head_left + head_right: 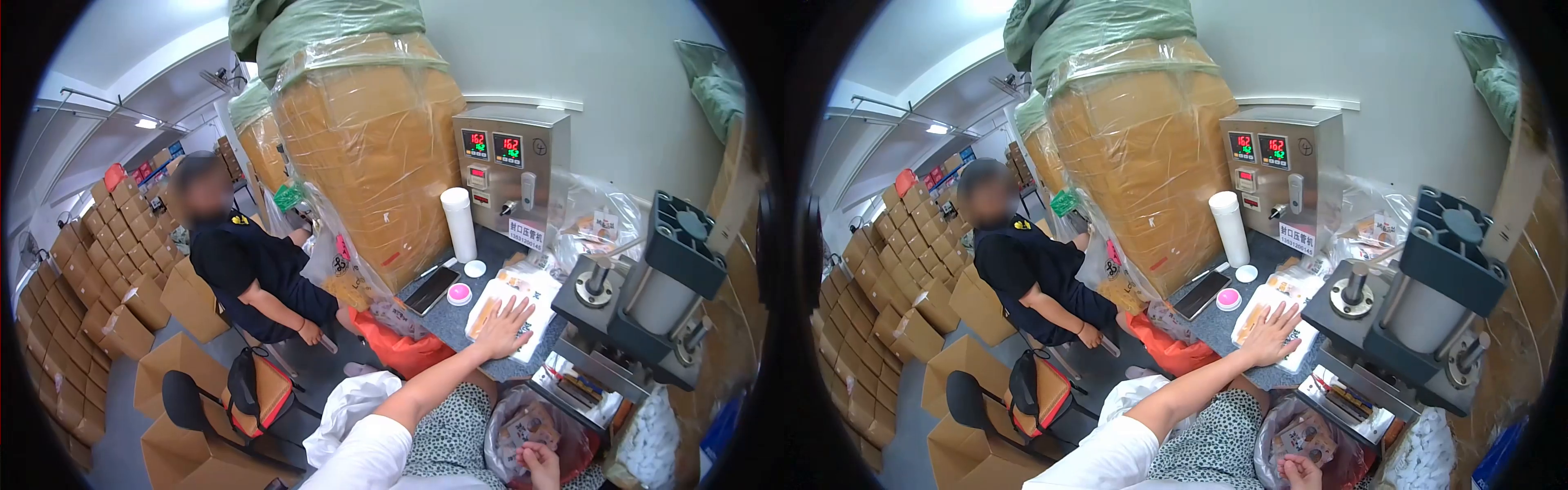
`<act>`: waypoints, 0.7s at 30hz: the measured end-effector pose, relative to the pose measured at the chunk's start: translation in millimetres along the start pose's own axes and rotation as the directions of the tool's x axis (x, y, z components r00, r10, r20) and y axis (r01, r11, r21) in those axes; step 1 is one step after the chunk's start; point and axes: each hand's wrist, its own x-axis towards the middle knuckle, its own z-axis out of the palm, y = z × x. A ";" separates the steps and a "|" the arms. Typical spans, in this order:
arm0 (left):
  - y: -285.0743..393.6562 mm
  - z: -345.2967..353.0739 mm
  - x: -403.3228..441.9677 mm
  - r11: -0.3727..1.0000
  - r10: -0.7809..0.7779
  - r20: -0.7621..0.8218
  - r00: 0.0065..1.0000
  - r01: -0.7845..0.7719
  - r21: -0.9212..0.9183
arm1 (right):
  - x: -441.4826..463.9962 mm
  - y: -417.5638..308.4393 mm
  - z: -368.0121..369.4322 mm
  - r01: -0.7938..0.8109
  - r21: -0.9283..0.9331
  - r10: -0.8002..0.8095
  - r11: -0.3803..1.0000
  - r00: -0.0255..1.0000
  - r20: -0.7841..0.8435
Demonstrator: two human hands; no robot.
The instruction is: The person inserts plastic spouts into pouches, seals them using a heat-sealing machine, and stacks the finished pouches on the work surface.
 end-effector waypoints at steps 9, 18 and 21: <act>0.1 3.0 -1.2 1.000 0.000 0.033 0.999 0.000 0.021 | -24.7 10.9 -9.6 0.020 0.183 -0.011 0.983 0.999 -0.053; -3.2 9.9 -1.4 0.999 0.013 -0.022 1.000 -0.012 0.037 | -44.3 6.7 -16.0 0.027 0.158 -0.022 0.987 0.999 -0.036; -0.4 9.1 -0.7 0.999 -0.019 0.035 0.999 0.017 0.049 | -42.8 10.5 -18.4 0.034 0.157 -0.030 0.987 0.999 -0.029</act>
